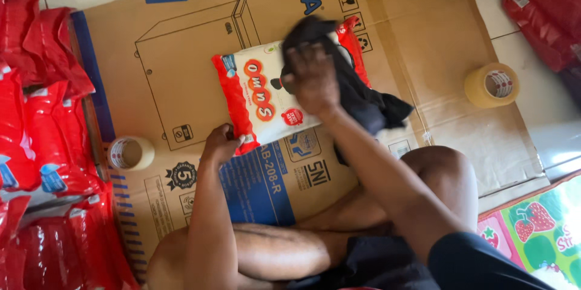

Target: The person wipes down several bags of rice with a black cloth while sitting on a cardboard box on the floor, handling the bags one by one and turning them over to wipe all sides.

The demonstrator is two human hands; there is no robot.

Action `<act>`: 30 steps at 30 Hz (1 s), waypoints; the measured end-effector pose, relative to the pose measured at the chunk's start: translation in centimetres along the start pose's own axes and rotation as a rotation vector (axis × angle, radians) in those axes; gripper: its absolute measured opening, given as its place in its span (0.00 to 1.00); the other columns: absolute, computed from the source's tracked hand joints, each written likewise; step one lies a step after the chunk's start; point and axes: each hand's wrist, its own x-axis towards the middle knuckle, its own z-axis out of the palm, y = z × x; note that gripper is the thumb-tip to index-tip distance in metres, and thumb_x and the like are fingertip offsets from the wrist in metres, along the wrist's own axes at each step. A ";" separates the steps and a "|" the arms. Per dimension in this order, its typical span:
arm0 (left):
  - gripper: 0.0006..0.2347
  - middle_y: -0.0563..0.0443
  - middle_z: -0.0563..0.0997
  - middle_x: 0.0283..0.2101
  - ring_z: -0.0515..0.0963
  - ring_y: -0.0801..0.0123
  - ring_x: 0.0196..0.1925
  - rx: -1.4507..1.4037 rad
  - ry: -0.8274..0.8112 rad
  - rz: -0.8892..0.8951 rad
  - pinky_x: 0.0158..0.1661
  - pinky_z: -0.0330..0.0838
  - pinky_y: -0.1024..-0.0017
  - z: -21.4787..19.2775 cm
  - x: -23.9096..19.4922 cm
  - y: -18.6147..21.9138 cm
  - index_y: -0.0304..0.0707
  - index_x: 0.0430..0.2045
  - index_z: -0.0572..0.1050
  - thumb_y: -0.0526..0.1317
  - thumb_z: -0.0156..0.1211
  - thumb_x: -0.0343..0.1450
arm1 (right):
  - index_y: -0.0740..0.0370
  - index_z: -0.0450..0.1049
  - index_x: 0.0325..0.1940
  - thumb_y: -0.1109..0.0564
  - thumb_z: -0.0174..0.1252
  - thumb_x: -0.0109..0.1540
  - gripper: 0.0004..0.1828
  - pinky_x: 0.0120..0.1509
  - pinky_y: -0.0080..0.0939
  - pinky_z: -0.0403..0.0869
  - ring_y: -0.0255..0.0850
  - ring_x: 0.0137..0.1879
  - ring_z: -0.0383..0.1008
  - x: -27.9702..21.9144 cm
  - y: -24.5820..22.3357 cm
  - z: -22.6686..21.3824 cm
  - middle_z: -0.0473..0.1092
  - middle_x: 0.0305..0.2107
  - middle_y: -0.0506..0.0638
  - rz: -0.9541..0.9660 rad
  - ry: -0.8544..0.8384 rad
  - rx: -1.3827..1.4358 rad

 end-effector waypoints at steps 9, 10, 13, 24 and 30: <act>0.15 0.48 0.86 0.39 0.84 0.51 0.52 0.003 -0.007 -0.108 0.53 0.78 0.54 -0.6 -0.3 0.8 0.46 0.42 0.82 0.49 0.69 0.65 | 0.45 0.57 0.79 0.40 0.46 0.69 0.33 0.74 0.57 0.60 0.50 0.79 0.54 3.0 -8.3 7.9 0.62 0.71 0.48 -0.456 -0.856 -0.042; 0.16 0.45 0.85 0.38 0.83 0.49 0.52 -0.025 -0.018 -0.092 0.53 0.77 0.53 -1.3 -1.2 2.5 0.42 0.42 0.82 0.49 0.70 0.65 | 0.43 0.59 0.78 0.35 0.44 0.68 0.34 0.78 0.57 0.52 0.48 0.82 0.45 3.1 -7.8 8.8 0.55 0.76 0.46 -0.469 -0.835 -0.185; 0.16 0.42 0.86 0.39 0.83 0.47 0.53 -0.074 -0.034 -0.067 0.52 0.77 0.53 0.7 -0.5 1.5 0.39 0.42 0.82 0.47 0.69 0.66 | 0.45 0.54 0.81 0.33 0.45 0.67 0.40 0.78 0.63 0.48 0.53 0.84 0.39 5.8 -9.3 10.8 0.47 0.79 0.49 -0.260 -0.873 -0.296; 0.10 0.49 0.83 0.28 0.84 0.56 0.39 -0.070 -0.001 -0.058 0.42 0.77 0.58 1.2 1.0 -0.8 0.44 0.33 0.82 0.46 0.72 0.65 | 0.59 0.64 0.72 0.23 0.45 0.61 0.48 0.76 0.70 0.53 0.63 0.74 0.61 9.6 -0.9 11.6 0.65 0.65 0.65 0.412 -0.709 -0.226; 0.11 0.42 0.81 0.29 0.84 0.53 0.36 -0.160 -0.019 -0.102 0.34 0.82 0.60 0.2 0.3 0.1 0.36 0.35 0.81 0.42 0.72 0.66 | 0.69 0.67 0.71 0.23 0.46 0.66 0.49 0.79 0.68 0.51 0.65 0.75 0.61 8.6 11.6 7.6 0.66 0.66 0.70 0.623 -0.657 -0.318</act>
